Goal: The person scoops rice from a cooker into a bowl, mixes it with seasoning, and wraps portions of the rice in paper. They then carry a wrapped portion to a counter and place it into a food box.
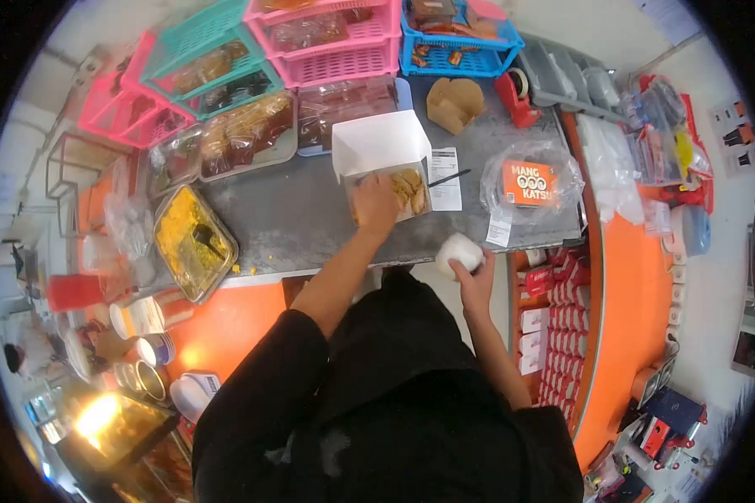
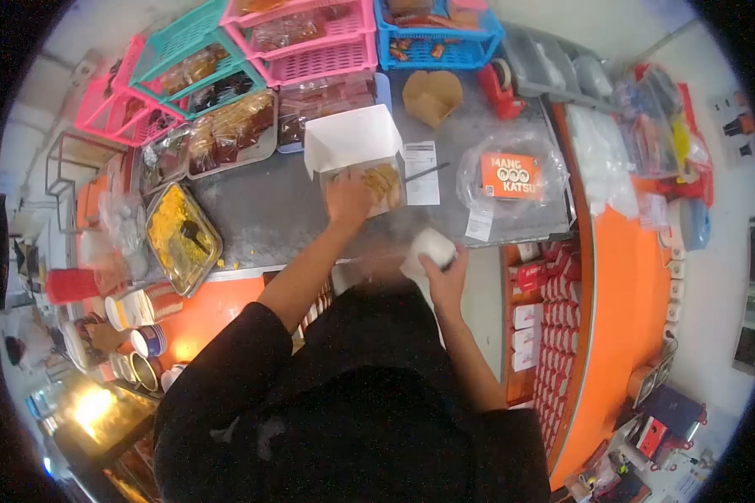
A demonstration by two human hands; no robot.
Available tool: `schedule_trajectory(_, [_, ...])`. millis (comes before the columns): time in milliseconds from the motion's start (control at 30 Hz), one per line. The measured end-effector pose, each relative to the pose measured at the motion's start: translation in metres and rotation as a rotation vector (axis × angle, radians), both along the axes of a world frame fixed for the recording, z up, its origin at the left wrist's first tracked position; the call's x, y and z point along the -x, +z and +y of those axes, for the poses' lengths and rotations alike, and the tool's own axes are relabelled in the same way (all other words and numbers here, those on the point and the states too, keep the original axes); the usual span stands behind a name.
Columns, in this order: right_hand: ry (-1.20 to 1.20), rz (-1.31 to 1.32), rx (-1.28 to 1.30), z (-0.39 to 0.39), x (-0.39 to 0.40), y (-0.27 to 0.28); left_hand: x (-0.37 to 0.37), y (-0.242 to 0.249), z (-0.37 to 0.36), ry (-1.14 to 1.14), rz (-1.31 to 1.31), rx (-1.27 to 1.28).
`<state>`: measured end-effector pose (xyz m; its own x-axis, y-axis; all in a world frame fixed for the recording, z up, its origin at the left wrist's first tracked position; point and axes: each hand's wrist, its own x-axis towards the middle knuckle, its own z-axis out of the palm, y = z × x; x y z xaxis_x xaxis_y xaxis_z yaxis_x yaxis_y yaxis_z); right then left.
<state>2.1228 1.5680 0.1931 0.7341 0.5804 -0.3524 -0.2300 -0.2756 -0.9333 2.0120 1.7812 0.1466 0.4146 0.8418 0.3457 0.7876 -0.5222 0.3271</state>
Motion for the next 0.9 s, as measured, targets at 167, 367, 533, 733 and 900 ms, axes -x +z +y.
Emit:
schedule_trajectory(167, [0.363,-0.247,-0.003,0.077,-0.014,-0.005,0.043,0.030,0.019,-0.014,0.030,0.246])
schedule_trajectory(367, [0.705,-0.792,0.023,0.171,0.009,-0.011,0.062,0.022,0.019,0.065,-0.129,0.217])
schedule_trajectory(533, [0.834,-0.750,0.243,0.191,0.026,-0.007,0.073,-0.001,0.020,0.112,-0.101,0.362])
schedule_trajectory(733, [0.731,-0.863,0.476,0.189,0.025,0.013,0.080,-0.008,0.023,0.117,-0.137,0.496])
schedule_trajectory(900, [0.720,-1.158,0.369,0.190,0.033,0.004,0.078,-0.009,0.024,0.046,-0.219,0.488])
